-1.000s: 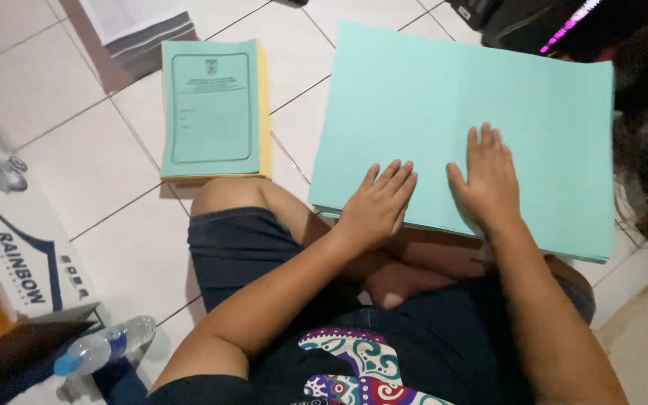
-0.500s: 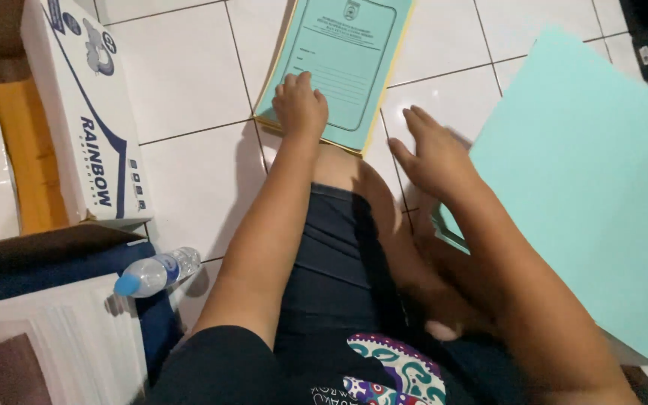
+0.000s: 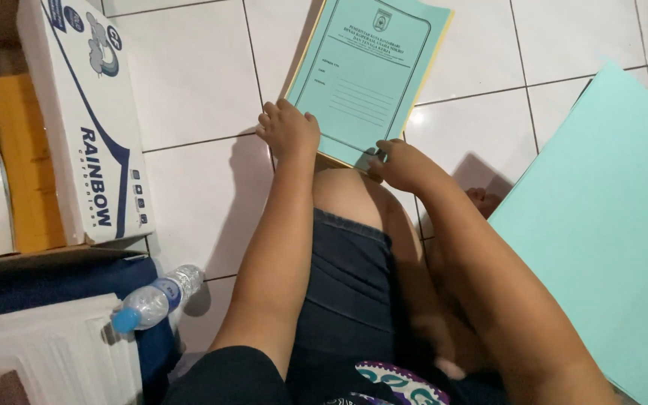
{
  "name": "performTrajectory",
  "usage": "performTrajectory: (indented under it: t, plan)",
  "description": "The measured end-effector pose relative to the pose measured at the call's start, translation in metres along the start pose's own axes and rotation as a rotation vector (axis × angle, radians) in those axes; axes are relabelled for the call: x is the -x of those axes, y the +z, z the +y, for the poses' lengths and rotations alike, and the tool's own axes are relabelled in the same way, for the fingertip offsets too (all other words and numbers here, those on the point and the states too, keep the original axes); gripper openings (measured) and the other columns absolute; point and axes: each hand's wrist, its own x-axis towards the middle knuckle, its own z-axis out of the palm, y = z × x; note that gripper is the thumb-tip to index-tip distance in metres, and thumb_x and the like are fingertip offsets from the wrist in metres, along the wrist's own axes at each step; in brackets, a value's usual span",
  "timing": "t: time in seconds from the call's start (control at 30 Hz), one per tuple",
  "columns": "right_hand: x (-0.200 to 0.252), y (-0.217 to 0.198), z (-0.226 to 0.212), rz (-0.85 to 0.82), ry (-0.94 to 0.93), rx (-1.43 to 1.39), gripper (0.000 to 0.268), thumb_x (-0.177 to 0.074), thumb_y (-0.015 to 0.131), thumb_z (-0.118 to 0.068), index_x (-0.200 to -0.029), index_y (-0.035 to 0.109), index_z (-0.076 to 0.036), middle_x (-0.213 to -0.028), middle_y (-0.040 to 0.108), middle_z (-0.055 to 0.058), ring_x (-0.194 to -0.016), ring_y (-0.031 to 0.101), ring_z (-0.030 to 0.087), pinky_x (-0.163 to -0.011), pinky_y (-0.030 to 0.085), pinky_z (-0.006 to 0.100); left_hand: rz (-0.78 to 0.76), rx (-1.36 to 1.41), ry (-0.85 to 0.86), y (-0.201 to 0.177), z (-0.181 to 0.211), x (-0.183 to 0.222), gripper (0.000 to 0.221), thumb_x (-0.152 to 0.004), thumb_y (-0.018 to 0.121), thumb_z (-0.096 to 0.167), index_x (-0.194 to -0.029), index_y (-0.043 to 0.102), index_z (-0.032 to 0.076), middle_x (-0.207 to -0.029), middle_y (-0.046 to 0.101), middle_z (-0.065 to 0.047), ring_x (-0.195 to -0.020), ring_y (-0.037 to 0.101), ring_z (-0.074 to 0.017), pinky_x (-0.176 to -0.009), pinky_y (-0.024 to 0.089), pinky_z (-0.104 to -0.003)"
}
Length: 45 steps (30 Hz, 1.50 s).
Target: Folding and stacking paper folders on the floor in a print shop environment.
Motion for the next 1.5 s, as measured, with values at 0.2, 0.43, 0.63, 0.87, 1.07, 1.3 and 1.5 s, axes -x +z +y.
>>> performTrajectory:
  t: [0.2,0.43,0.63,0.87,1.07,1.3,1.5]
  plan:
    - [-0.022,0.022,0.027,0.067,0.11,-0.002,0.067,-0.095,0.062,-0.038,-0.148,0.05,0.002,-0.138,0.053,0.036,-0.119,0.062,0.052,-0.093,0.056,0.058,0.007,0.041,-0.038,0.007,0.001,0.002,0.045,-0.099,0.058,0.031,-0.132,0.054,0.001,-0.13,0.055,-0.02,-0.129,0.052,-0.0353,-0.103,0.043,-0.047]
    - [-0.03,0.023,0.028,0.064,0.125,-0.086,0.068,-0.097,0.06,-0.035,-0.15,0.045,0.006,-0.133,0.059,0.038,-0.123,0.06,0.053,-0.1,0.05,0.062,0.023,0.029,-0.043,0.008,0.0,0.003,0.047,-0.099,0.055,0.031,-0.133,0.052,-0.002,-0.127,0.055,-0.019,-0.124,0.052,-0.033,-0.1,0.041,-0.046]
    - [-0.027,0.017,0.02,0.059,0.133,-0.134,0.071,-0.098,0.059,-0.036,-0.153,0.041,0.006,-0.134,0.06,0.038,-0.125,0.059,0.053,-0.101,0.047,0.064,0.008,0.05,-0.031,0.005,-0.001,0.002,0.048,-0.099,0.054,0.029,-0.133,0.05,-0.004,-0.128,0.053,-0.02,-0.124,0.05,-0.0348,-0.099,0.038,-0.046]
    - [-0.013,0.002,0.007,0.08,0.165,-0.196,0.07,-0.098,0.061,-0.037,-0.15,0.044,0.007,-0.131,0.061,0.038,-0.124,0.059,0.053,-0.1,0.047,0.063,0.005,0.066,-0.054,0.013,-0.003,-0.004,0.048,-0.098,0.056,0.029,-0.133,0.049,-0.003,-0.127,0.052,-0.019,-0.121,0.05,-0.0335,-0.097,0.037,-0.046]
    - [-0.015,-0.001,0.011,0.101,0.181,-0.218,0.07,-0.099,0.06,-0.038,-0.15,0.044,0.007,-0.13,0.062,0.037,-0.123,0.06,0.053,-0.099,0.048,0.063,0.01,0.073,-0.061,0.01,-0.002,-0.003,0.048,-0.099,0.054,0.03,-0.133,0.048,-0.003,-0.127,0.052,-0.018,-0.121,0.05,-0.0326,-0.097,0.037,-0.046]
    - [-0.013,-0.005,0.011,0.108,0.196,-0.22,0.067,-0.1,0.06,-0.036,-0.149,0.046,0.007,-0.127,0.063,0.037,-0.121,0.061,0.052,-0.097,0.049,0.062,0.051,0.075,-0.021,-0.006,0.003,0.008,0.039,-0.099,0.055,0.024,-0.128,0.054,-0.002,-0.123,0.056,-0.019,-0.12,0.054,-0.0359,-0.096,0.039,-0.049]
    - [-0.01,-0.006,0.005,0.116,0.21,-0.236,0.069,-0.098,0.062,-0.033,-0.15,0.043,0.009,-0.131,0.06,0.039,-0.123,0.06,0.053,-0.098,0.049,0.063,-0.016,0.199,0.108,0.007,-0.002,0.009,0.033,-0.102,0.047,0.012,-0.129,0.059,-0.003,-0.1,0.067,-0.016,-0.099,0.068,-0.0341,-0.085,0.05,-0.047]
